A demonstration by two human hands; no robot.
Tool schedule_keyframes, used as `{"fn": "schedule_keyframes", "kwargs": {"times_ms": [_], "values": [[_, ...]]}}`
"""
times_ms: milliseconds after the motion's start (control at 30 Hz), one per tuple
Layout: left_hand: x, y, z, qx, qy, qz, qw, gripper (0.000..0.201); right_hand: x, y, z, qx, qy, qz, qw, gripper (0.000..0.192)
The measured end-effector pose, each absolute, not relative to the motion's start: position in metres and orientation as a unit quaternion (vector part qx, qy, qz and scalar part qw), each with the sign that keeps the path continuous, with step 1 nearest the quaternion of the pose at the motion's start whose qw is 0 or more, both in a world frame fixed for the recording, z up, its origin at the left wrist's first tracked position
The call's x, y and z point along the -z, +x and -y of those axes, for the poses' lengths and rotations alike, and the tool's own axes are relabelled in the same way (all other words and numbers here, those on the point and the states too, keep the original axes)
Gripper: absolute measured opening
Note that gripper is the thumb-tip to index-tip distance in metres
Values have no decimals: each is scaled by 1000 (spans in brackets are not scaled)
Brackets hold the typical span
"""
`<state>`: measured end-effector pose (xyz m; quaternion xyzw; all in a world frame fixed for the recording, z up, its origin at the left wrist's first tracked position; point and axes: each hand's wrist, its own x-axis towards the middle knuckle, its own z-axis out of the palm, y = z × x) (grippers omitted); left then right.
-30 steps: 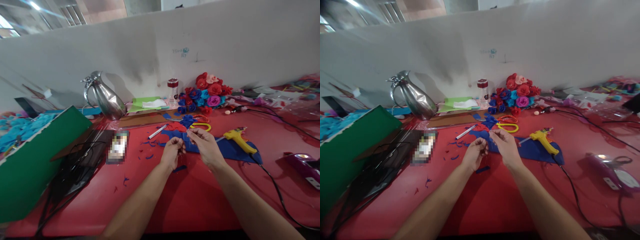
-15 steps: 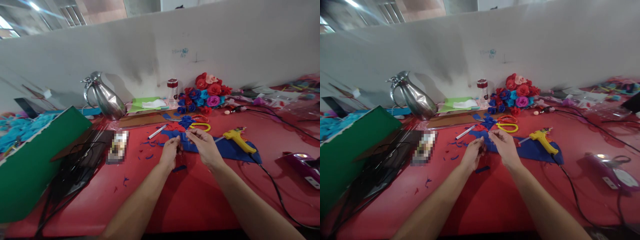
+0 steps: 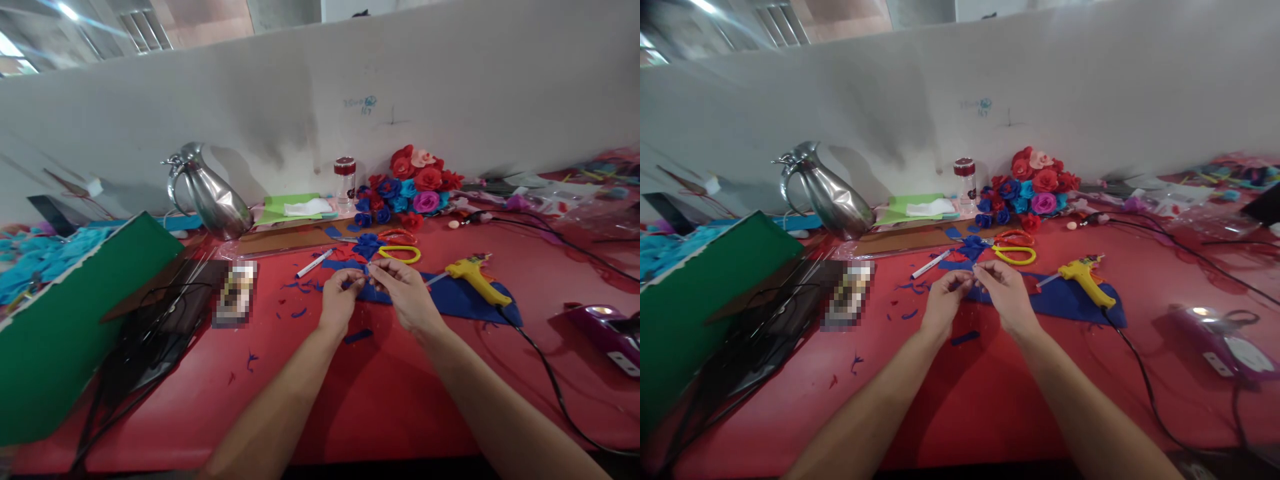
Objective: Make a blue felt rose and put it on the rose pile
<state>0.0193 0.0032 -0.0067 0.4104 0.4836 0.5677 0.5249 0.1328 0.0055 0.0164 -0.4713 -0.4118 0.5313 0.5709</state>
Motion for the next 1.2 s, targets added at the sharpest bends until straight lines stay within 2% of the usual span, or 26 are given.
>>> {"fn": "schedule_keyframes", "kwargs": {"times_ms": [33,167,300,533,1200], "values": [[7,19,-3,-571,419,-486,512,3,-16,133,-5,-534,-472,411,569,36],[7,19,-4,-564,405,-478,539,24,-14,133,-6,-540,-468,417,562,36],[7,18,-4,-582,376,-464,553,16,-13,133,-6,-536,-463,425,564,34],[6,16,-6,-592,350,-443,575,25,-12,129,-4,-542,-457,436,554,32],[-5,13,-7,-640,308,-423,563,24,-12,126,0,-547,-459,453,533,31]]}}
